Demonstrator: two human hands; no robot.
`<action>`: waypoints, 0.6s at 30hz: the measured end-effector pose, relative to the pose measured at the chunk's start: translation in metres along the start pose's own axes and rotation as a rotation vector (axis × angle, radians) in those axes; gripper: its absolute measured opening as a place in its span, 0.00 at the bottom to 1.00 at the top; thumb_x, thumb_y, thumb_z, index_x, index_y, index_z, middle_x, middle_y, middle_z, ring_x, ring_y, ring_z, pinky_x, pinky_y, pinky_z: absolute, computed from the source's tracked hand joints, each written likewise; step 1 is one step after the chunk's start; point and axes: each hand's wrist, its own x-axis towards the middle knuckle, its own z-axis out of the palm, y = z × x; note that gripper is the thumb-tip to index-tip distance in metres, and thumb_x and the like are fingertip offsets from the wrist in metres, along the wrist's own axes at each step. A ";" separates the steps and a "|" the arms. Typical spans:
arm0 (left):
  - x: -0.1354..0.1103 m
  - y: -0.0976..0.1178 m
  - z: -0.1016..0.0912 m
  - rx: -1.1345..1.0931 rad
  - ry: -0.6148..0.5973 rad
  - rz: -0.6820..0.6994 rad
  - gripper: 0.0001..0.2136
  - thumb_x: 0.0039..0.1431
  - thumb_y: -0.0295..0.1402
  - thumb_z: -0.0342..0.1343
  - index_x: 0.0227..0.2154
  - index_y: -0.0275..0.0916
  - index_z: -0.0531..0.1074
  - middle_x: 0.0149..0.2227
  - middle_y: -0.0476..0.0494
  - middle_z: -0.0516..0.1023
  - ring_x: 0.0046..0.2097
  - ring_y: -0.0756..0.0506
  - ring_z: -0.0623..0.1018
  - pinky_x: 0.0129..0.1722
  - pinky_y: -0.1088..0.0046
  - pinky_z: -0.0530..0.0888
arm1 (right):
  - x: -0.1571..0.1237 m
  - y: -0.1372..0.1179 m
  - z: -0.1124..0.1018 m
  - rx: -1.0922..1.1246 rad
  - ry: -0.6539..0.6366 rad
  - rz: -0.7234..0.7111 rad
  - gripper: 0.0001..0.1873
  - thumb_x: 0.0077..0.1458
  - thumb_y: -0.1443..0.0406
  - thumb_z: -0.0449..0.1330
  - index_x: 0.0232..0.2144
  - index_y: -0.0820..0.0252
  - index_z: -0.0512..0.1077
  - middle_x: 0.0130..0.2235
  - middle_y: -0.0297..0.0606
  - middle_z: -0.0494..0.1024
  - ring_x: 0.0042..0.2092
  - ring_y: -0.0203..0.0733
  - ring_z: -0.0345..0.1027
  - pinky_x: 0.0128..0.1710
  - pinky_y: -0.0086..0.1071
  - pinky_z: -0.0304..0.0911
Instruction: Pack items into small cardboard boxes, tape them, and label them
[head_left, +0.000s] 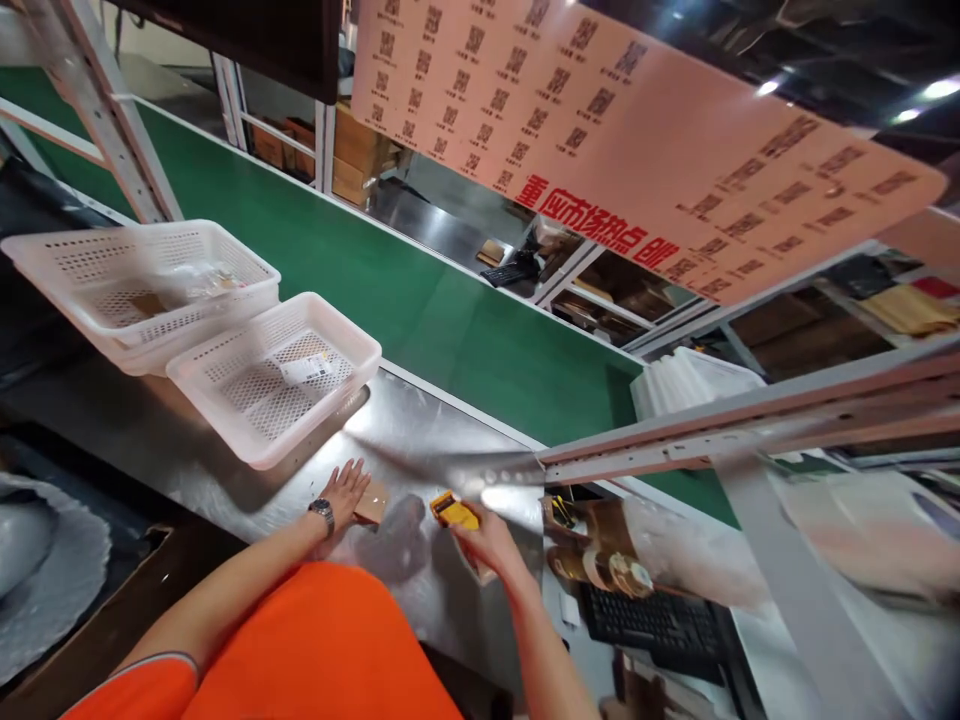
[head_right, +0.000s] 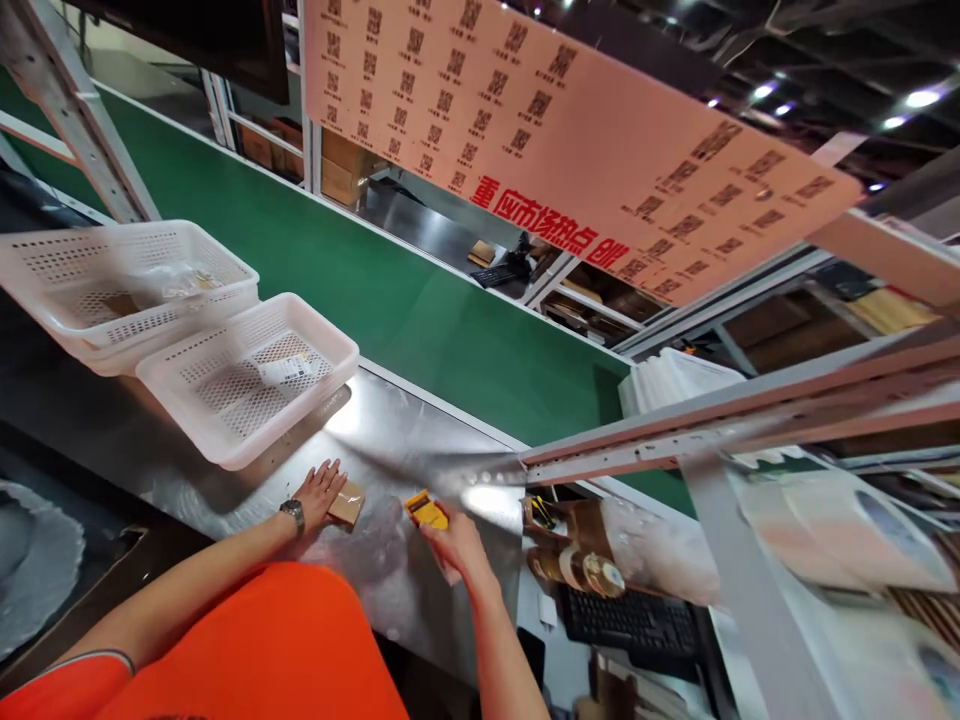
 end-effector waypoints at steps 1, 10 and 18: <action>0.001 0.002 0.001 0.001 0.018 -0.013 0.47 0.68 0.43 0.71 0.85 0.44 0.59 0.88 0.23 0.47 0.87 0.16 0.47 0.83 0.31 0.52 | 0.001 0.008 -0.002 -0.009 0.043 0.030 0.35 0.63 0.57 0.68 0.70 0.60 0.79 0.53 0.50 0.92 0.52 0.56 0.87 0.52 0.42 0.75; 0.008 0.006 0.005 0.000 0.027 -0.062 0.41 0.72 0.29 0.61 0.84 0.54 0.61 0.90 0.30 0.44 0.87 0.15 0.44 0.82 0.28 0.56 | 0.026 0.010 0.081 0.031 0.314 0.136 0.41 0.71 0.60 0.58 0.80 0.72 0.63 0.66 0.71 0.81 0.69 0.72 0.77 0.70 0.56 0.67; 0.010 0.013 -0.024 0.017 -0.161 0.007 0.60 0.52 0.27 0.71 0.87 0.48 0.52 0.89 0.22 0.34 0.86 0.13 0.39 0.80 0.27 0.58 | 0.044 -0.059 0.218 0.424 0.232 -0.202 0.44 0.77 0.46 0.39 0.83 0.62 0.56 0.78 0.61 0.73 0.82 0.63 0.63 0.78 0.57 0.66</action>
